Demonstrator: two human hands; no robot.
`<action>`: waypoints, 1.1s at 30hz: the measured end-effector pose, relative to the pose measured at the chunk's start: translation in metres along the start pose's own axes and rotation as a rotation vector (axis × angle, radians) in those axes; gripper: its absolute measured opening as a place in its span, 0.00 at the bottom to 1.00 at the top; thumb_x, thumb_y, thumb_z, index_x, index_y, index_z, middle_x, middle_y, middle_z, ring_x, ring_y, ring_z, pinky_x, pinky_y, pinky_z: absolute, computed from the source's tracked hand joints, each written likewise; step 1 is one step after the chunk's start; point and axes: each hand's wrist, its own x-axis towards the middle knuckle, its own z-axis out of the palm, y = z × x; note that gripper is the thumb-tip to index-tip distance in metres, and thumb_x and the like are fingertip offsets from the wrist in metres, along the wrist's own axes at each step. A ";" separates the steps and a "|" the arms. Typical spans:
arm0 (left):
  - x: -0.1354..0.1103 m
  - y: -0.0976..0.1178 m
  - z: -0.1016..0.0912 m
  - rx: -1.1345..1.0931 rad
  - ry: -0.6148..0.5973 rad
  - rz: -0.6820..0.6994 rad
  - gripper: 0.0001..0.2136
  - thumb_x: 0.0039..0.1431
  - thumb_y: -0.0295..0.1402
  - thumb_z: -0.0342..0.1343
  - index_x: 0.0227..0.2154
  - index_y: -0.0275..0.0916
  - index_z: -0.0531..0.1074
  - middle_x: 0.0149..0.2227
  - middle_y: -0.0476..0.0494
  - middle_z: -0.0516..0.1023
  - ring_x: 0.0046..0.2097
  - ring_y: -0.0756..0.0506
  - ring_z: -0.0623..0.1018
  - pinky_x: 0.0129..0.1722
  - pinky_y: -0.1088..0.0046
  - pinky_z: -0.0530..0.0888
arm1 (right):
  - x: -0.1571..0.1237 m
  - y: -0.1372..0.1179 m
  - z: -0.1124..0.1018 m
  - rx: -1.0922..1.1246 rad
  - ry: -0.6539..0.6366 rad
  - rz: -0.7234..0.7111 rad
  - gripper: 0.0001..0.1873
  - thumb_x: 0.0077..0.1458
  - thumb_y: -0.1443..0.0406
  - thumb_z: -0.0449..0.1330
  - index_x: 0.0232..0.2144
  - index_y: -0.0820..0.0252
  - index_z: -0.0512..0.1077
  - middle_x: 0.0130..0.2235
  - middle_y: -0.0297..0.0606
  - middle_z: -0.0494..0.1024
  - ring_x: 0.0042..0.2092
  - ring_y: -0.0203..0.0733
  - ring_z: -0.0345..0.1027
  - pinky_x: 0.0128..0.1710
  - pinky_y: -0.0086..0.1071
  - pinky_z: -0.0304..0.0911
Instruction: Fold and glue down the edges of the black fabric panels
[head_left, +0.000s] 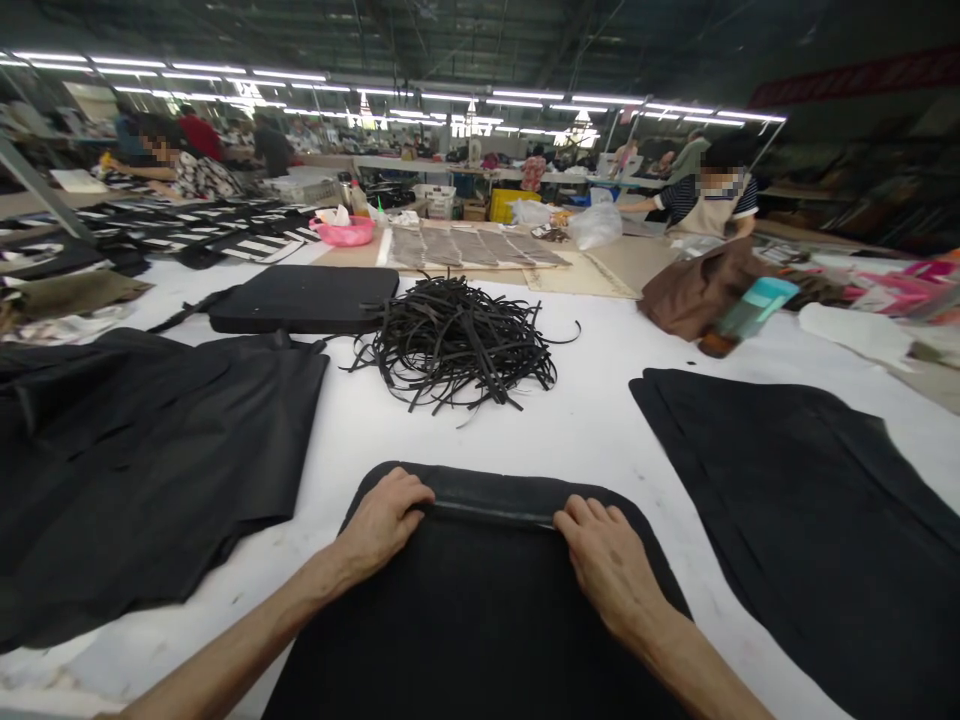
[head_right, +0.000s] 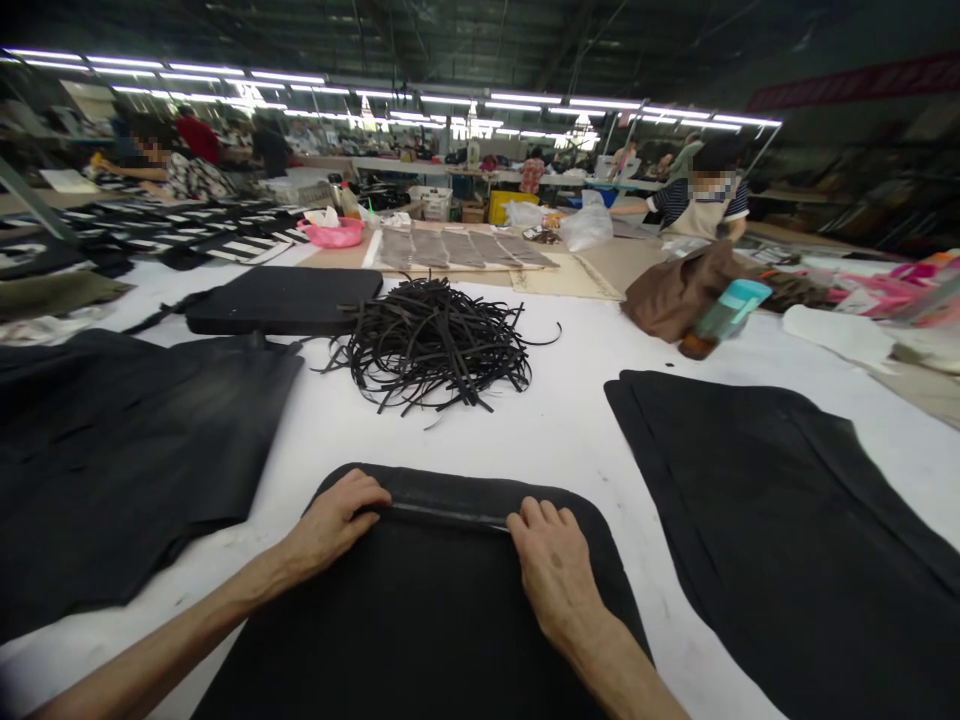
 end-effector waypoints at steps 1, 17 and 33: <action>0.000 0.001 0.002 -0.005 0.006 -0.002 0.12 0.50 0.20 0.46 0.34 0.42 0.69 0.34 0.49 0.71 0.40 0.46 0.67 0.41 0.69 0.66 | 0.003 -0.006 0.000 0.019 0.000 -0.012 0.14 0.50 0.78 0.50 0.30 0.56 0.69 0.35 0.37 0.70 0.36 0.45 0.61 0.35 0.37 0.50; 0.002 0.006 0.010 0.052 0.036 -0.001 0.10 0.55 0.21 0.46 0.31 0.40 0.70 0.34 0.48 0.71 0.39 0.46 0.67 0.39 0.70 0.67 | 0.043 -0.069 0.014 0.400 0.071 -0.115 0.08 0.57 0.71 0.53 0.35 0.55 0.70 0.34 0.34 0.70 0.38 0.39 0.62 0.38 0.31 0.56; -0.003 -0.012 0.009 0.191 -0.026 0.306 0.12 0.62 0.25 0.40 0.34 0.38 0.69 0.35 0.44 0.70 0.38 0.46 0.67 0.37 0.71 0.68 | 0.036 -0.066 0.032 0.212 0.204 -0.330 0.08 0.58 0.71 0.53 0.39 0.58 0.69 0.35 0.36 0.69 0.36 0.40 0.59 0.35 0.33 0.55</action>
